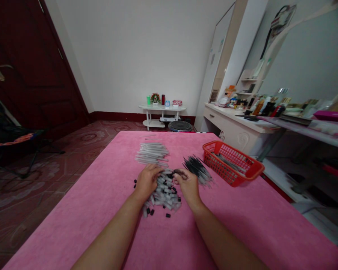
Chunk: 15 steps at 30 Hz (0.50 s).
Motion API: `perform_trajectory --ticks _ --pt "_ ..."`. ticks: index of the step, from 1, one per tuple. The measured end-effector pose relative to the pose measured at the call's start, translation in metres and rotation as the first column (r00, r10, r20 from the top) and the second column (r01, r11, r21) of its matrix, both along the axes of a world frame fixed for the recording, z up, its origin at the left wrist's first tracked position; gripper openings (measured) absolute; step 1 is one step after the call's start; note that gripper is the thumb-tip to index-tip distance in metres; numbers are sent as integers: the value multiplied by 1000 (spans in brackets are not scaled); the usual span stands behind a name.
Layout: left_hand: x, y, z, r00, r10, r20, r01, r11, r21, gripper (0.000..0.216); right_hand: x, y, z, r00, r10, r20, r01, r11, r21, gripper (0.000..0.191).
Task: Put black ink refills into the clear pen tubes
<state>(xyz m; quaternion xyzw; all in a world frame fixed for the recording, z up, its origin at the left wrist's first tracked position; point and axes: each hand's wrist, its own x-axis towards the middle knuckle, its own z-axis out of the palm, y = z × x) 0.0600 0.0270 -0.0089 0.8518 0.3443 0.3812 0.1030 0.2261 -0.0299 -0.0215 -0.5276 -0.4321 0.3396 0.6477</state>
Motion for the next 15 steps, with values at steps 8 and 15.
perform_trajectory --ticks 8,15 --pt "0 0 0 1000 5 -31 -6 1000 -9 33 -2 0 -2 997 -6 81 6 1000 4 17" --pt "1 -2 1 997 -8 -81 9 1000 11 33 1 5 -7 984 -44 170 44 999 2 15"
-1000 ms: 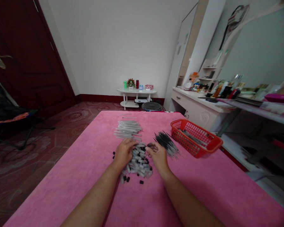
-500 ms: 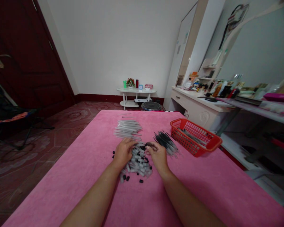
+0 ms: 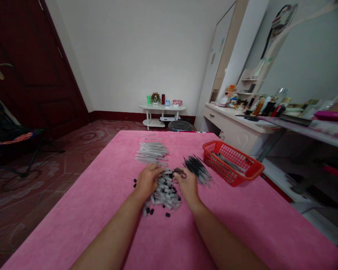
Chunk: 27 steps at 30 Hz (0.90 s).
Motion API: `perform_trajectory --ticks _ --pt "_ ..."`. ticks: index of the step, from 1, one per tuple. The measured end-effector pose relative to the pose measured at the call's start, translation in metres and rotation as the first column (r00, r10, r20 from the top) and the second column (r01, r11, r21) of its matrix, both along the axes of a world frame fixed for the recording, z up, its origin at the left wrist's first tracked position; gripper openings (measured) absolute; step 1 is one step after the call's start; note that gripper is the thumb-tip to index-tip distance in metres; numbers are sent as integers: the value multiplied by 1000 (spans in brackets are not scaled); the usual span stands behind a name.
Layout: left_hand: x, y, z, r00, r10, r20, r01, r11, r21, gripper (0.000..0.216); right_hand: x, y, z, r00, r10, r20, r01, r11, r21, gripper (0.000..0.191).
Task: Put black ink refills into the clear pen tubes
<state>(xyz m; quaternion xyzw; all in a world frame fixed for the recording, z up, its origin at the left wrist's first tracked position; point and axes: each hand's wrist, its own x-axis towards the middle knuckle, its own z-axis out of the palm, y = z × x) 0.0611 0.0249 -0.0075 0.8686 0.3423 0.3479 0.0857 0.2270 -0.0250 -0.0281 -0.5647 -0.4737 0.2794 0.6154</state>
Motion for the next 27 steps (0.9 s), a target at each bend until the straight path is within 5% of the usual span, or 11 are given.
perform_trajectory --ticks 7,12,17,27 --pt "2 -1 1 1000 13 2 -13 1000 17 30 1 2 2 995 25 92 -25 1000 -1 12" --pt "1 -2 1 1000 14 12 -14 1000 20 32 3 2 5 968 32 249 -26 999 -27 29" --pt "1 -2 1 1000 22 4 -22 1000 18 32 2 1 8 967 19 254 -24 1000 18 14" --pt "1 1 -2 999 38 10 -38 999 -12 31 4 3 5 961 17 274 -15 1000 -9 20"
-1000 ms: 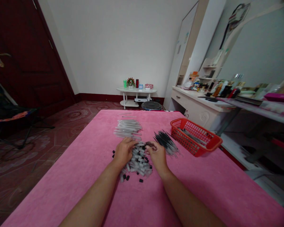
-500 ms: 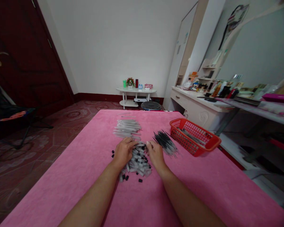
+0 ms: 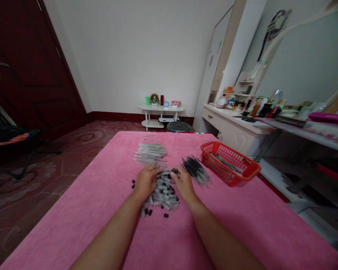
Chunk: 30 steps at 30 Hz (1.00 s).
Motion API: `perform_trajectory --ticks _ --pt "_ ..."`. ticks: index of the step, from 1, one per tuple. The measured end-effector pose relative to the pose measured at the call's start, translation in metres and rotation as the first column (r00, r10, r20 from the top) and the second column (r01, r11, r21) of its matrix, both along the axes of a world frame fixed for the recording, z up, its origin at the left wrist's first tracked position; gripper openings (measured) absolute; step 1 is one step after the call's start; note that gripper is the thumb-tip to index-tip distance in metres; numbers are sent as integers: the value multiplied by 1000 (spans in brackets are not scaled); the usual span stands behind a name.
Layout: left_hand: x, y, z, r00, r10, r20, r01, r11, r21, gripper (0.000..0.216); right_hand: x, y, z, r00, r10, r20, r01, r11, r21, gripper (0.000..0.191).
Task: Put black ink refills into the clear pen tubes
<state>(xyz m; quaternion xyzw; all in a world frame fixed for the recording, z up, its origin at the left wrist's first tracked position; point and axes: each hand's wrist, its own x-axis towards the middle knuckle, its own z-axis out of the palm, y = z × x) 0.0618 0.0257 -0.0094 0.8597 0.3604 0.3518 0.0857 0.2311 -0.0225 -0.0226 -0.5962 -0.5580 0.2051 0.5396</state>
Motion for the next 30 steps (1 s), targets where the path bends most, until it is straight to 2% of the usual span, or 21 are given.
perform_trajectory --ticks 4,8,13,17,21,26,30 --pt "0 0 1 1000 -13 -6 13 1000 -10 31 0 1 0 1000 0 23 0 999 -32 30" --pt "0 -1 0 1000 -3 -2 3 1000 -11 30 -1 1 0 999 -17 27 18 1000 -15 20" --pt "1 0 -1 1000 -14 1 14 1000 -18 30 -2 0 0 999 -15 49 17 999 -38 29" --pt "1 0 0 1000 -6 5 6 1000 -23 29 -1 0 0 1000 -17 17 17 1000 -12 22" --pt "0 1 -1 1000 -20 8 20 999 -27 29 -1 0 -1 1000 5 23 -4 999 -47 31" --pt "0 0 -2 1000 -1 5 1 999 -35 29 -2 0 -2 1000 -13 21 14 1000 -21 22" --pt "1 0 0 1000 -8 -13 8 999 -50 27 -2 0 -1 998 -1 70 6 998 -68 32"
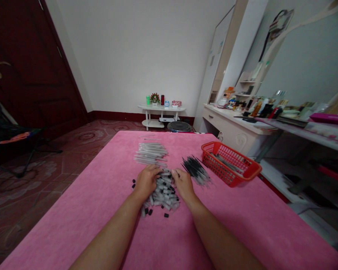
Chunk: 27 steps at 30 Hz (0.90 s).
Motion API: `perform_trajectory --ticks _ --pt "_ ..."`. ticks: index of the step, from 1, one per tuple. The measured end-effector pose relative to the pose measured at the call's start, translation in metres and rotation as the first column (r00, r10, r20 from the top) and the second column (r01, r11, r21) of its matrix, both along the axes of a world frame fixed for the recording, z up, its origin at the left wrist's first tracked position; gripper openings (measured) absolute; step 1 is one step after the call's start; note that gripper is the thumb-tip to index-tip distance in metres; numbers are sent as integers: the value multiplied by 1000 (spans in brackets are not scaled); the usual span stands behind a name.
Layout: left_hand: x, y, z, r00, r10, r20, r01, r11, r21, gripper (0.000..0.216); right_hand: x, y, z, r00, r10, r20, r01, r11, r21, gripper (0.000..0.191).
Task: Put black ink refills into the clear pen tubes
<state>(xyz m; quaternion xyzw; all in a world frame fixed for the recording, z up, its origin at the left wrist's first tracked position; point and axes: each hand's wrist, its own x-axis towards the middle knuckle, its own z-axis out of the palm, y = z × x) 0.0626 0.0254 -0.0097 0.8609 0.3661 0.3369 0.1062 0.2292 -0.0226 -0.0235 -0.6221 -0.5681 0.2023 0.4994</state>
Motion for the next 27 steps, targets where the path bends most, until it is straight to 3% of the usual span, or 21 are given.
perform_trajectory --ticks 5,9,14,18,22,27 --pt "0 -2 4 1000 -1 7 1 1000 -2 28 1 0 0 1000 -15 25 14 1000 21 23" --pt "0 -1 3 1000 -23 8 23 1000 -4 28 1 1 -2 1000 -7 29 6 1000 16 30" --pt "0 0 0 1000 -15 21 15 1000 0 28 1 2 -4 1000 -18 13 17 999 40 24" --pt "0 0 0 999 -30 13 30 1000 7 29 2 2 -5 999 -21 32 20 1000 20 33" --pt "-2 2 -1 996 80 26 -80 997 12 28 2 1 -4 998 -39 59 37 999 36 31" --pt "-6 6 -3 975 212 73 -212 977 -14 27 -2 -3 0 979 12 204 -21 999 42 9"
